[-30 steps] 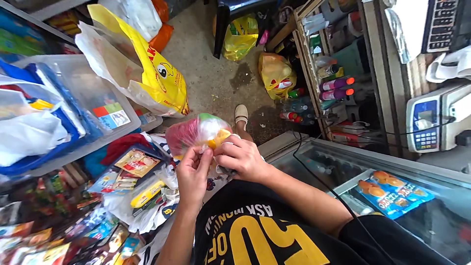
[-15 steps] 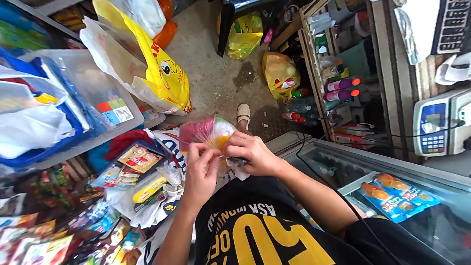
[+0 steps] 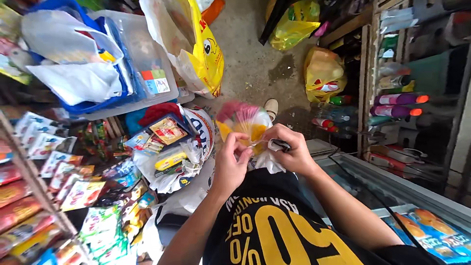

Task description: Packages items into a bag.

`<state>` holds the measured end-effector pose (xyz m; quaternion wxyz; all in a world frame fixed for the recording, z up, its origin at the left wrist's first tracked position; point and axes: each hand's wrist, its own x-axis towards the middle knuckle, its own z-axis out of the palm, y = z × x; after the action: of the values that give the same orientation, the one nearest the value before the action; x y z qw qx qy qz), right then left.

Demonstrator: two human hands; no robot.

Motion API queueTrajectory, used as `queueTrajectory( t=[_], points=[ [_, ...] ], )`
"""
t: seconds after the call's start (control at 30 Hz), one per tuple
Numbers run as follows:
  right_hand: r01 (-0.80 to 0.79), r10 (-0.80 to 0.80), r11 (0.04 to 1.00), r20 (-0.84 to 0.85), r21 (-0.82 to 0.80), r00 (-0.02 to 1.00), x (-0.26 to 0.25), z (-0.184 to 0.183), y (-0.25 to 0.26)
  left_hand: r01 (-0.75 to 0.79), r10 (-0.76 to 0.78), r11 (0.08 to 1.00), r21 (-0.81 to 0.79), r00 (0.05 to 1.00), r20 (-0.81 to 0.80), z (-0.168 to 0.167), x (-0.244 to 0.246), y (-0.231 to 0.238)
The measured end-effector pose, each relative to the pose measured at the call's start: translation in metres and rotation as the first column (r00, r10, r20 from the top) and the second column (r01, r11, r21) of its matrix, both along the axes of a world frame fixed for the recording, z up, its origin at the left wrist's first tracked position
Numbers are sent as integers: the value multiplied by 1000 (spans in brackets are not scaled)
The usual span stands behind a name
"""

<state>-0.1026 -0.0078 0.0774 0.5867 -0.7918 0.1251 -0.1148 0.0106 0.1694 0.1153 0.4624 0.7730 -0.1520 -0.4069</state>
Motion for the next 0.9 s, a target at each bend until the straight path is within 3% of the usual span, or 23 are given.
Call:
queueTrajectory(
  t=[0.1, 0.2, 0.4, 0.57, 0.67, 0.77, 0.9],
  points=[
    [180, -179, 983, 28, -31, 983, 2, -4, 3, 35, -64, 994, 107, 960, 274, -7, 2, 9],
    [247, -248, 969, -30, -27, 968, 10, -8, 9, 52, -118, 985, 164, 900, 419, -15, 6, 12],
    [44, -32, 998, -291, 34, 956, 8, -22, 4, -93, -83, 918, 386, 906, 416, -32, 49, 65],
    [-59, 99, 992, -413, 109, 905, -22, -43, 10, -375, 73, 757, 536, 863, 500, -16, 78, 148],
    [-43, 98, 991, -469, 127, 878, -33, -52, 10, -449, 67, 665, 597, 832, 551, -12, 81, 180],
    [-20, 97, 989, -538, 148, 837, -38, -56, 8, -439, 34, 608, 661, 847, 531, -42, 89, 200],
    [-58, 152, 984, -623, 170, 767, -49, -64, -3, -447, -9, 551, 704, 841, 541, -122, 97, 216]
  ],
)
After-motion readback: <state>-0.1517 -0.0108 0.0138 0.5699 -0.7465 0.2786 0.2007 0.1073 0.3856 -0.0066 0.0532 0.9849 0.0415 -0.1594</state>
